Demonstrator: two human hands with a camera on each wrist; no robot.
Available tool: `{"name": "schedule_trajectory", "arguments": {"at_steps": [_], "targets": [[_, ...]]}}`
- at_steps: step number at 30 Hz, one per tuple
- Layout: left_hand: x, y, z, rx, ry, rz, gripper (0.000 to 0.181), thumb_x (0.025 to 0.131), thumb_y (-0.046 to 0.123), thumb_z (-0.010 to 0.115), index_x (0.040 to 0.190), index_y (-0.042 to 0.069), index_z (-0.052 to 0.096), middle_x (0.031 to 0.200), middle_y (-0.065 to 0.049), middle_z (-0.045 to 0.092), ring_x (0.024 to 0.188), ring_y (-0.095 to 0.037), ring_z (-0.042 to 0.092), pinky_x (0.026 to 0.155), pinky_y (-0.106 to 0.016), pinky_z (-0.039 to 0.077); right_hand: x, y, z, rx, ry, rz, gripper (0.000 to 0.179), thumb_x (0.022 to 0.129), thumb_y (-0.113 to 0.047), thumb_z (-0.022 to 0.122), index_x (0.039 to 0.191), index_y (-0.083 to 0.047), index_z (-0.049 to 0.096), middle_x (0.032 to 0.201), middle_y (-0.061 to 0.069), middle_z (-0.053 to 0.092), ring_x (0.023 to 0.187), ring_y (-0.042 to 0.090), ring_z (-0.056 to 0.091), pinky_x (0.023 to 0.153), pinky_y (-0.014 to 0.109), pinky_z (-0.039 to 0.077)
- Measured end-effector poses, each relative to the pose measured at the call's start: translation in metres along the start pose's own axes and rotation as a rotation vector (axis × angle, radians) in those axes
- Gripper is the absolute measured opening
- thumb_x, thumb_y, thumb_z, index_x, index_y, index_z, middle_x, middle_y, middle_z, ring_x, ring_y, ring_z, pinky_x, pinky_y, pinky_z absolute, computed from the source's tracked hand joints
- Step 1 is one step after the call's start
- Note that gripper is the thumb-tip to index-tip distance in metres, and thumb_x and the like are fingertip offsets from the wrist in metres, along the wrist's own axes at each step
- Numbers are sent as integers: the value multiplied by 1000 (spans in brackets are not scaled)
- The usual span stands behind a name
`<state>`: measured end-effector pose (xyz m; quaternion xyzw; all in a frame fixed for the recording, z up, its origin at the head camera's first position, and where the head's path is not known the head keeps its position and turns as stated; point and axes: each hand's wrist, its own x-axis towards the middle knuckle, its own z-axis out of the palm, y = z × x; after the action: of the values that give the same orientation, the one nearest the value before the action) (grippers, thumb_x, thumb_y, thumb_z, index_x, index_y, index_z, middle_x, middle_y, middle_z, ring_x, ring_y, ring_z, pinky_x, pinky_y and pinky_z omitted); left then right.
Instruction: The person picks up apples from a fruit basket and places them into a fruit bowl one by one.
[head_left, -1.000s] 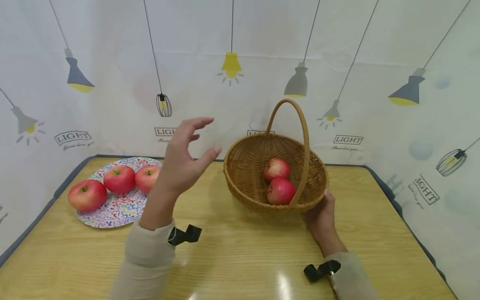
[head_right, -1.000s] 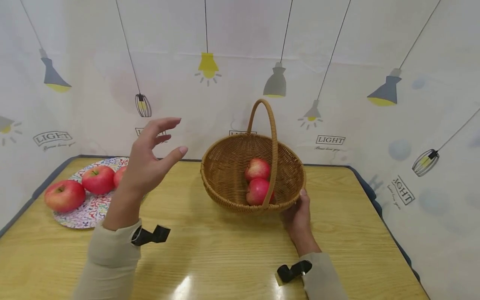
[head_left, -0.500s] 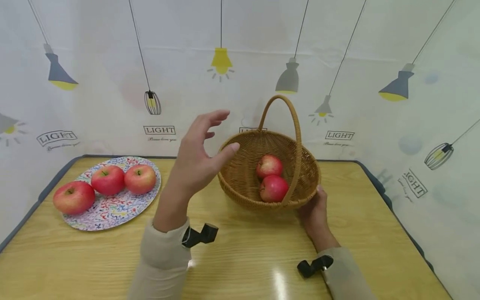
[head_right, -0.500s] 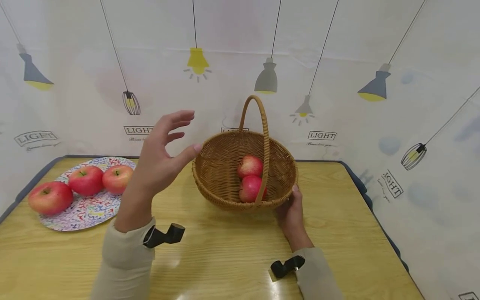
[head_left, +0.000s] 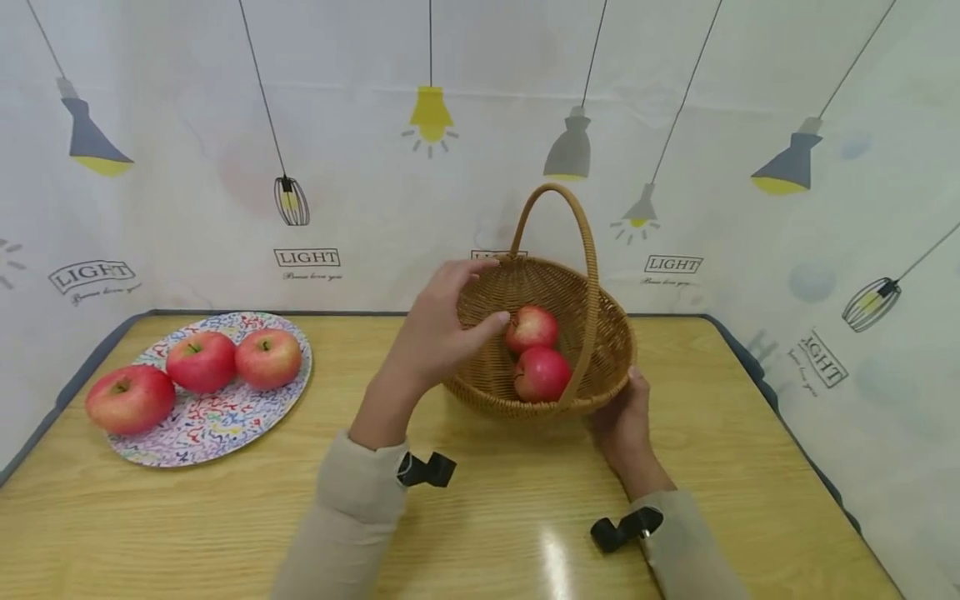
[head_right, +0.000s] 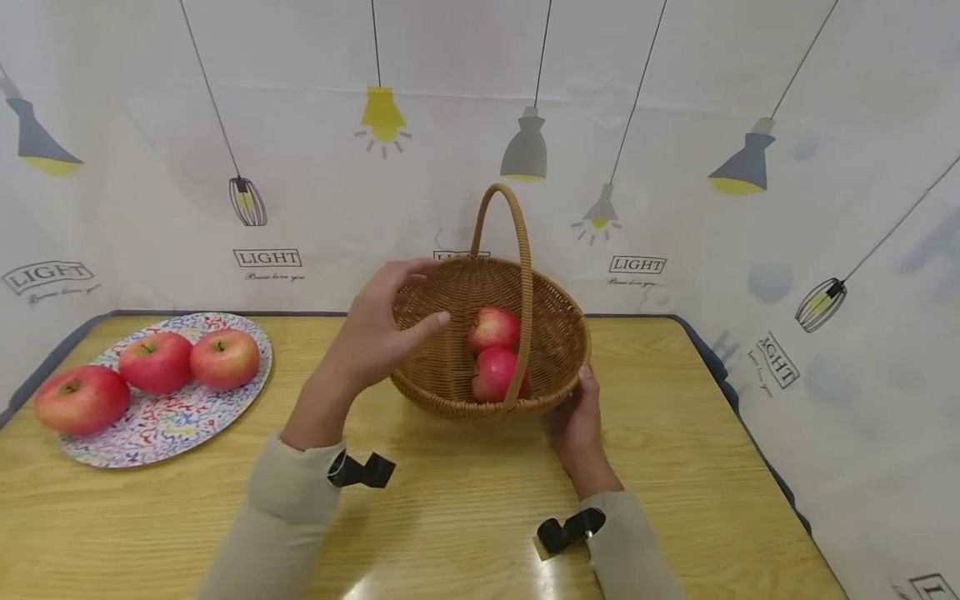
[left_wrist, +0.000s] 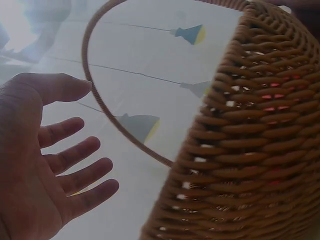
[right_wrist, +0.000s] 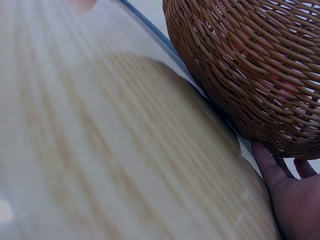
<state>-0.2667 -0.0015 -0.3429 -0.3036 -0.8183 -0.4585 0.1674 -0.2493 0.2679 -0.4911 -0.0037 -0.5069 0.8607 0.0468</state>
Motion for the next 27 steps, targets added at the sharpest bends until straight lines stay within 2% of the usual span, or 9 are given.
{"name": "schedule_trajectory", "arguments": {"at_steps": [5, 10, 15, 20, 27], "targets": [[3, 1, 11, 11, -60, -50, 56, 92, 22, 72, 143, 11, 52, 145, -9, 53, 132, -26, 51, 112, -44, 45, 0, -3, 1, -11, 6, -10, 80, 95, -61, 34, 164, -27, 12, 169, 7, 14, 157, 27, 13, 129, 43, 11], [5, -3, 32, 44, -134, -103, 56, 94, 27, 70, 145, 14, 50, 147, -7, 51, 135, -25, 50, 112, -46, 46, -1, -3, -3, -8, 26, -13, 79, 95, -61, 34, 163, -27, 15, 168, 6, 17, 156, 25, 16, 127, 40, 16], [5, -11, 50, 125, -215, -147, 60, 91, 28, 73, 146, 17, 50, 144, -7, 51, 127, -27, 59, 102, -46, 54, -1, -3, -5, -34, 17, -5, 78, 96, -61, 31, 163, -28, 13, 168, 5, 17, 156, 24, 18, 123, 38, 23], [4, -13, 57, 186, -264, -173, 64, 88, 25, 78, 146, 20, 51, 142, -9, 52, 121, -30, 64, 98, -48, 56, -1, -3, -2, -45, 17, 3, 78, 96, -62, 30, 164, -28, 11, 168, 5, 17, 155, 24, 18, 121, 39, 25], [2, -12, 64, 252, -332, -186, 69, 88, 28, 79, 148, 23, 48, 145, -5, 50, 121, -26, 63, 95, -45, 57, -2, -2, 1, -54, 10, -8, 80, 96, -62, 30, 164, -27, 9, 168, 7, 13, 155, 25, 16, 124, 42, 19]]}}
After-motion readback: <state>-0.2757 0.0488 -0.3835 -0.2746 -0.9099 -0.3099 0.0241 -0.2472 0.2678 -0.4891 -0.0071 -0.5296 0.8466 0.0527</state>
